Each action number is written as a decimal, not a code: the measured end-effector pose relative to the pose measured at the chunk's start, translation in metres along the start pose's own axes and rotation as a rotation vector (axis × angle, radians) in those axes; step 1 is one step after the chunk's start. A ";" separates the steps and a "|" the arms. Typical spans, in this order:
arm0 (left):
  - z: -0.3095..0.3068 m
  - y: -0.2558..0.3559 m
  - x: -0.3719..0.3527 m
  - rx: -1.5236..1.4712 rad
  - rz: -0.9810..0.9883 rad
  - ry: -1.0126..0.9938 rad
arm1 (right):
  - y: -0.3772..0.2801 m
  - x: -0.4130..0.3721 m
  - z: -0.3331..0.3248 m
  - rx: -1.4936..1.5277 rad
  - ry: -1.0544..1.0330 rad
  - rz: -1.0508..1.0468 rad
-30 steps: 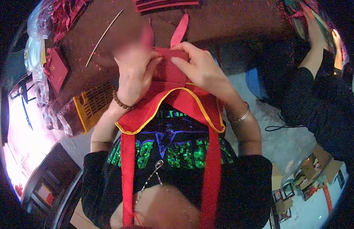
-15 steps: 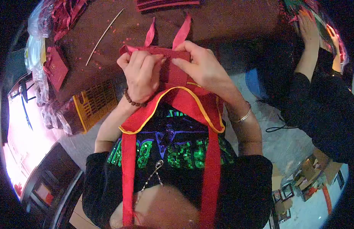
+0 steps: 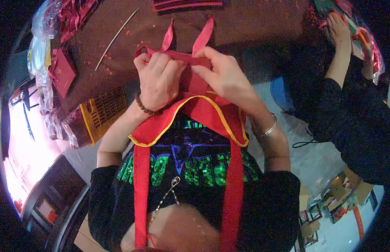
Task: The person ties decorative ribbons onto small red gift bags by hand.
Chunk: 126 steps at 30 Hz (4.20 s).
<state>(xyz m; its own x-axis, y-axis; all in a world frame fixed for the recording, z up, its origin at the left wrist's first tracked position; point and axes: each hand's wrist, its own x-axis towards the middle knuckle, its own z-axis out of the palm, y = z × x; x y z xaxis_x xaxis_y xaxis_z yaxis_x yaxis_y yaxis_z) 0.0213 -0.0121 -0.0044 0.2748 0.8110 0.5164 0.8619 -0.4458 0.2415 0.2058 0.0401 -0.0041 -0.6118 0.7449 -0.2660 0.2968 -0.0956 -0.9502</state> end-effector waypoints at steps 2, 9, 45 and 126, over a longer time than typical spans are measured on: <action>-0.004 0.000 0.002 0.032 0.016 -0.074 | -0.002 -0.002 0.002 -0.064 0.050 -0.009; -0.011 0.005 0.010 0.044 0.011 -0.157 | -0.022 -0.004 0.002 -0.181 0.076 0.002; -0.002 0.005 0.006 0.030 0.022 0.025 | -0.008 -0.001 0.002 0.262 -0.043 0.136; -0.053 -0.061 0.025 -0.275 -0.622 -0.402 | -0.012 0.009 -0.003 0.213 -0.089 0.005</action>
<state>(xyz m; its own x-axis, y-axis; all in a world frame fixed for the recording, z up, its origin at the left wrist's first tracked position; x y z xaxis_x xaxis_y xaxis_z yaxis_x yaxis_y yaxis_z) -0.0472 0.0154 0.0377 -0.0451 0.9935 -0.1042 0.7862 0.0997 0.6098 0.1997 0.0499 0.0052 -0.6754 0.6841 -0.2752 0.1445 -0.2432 -0.9592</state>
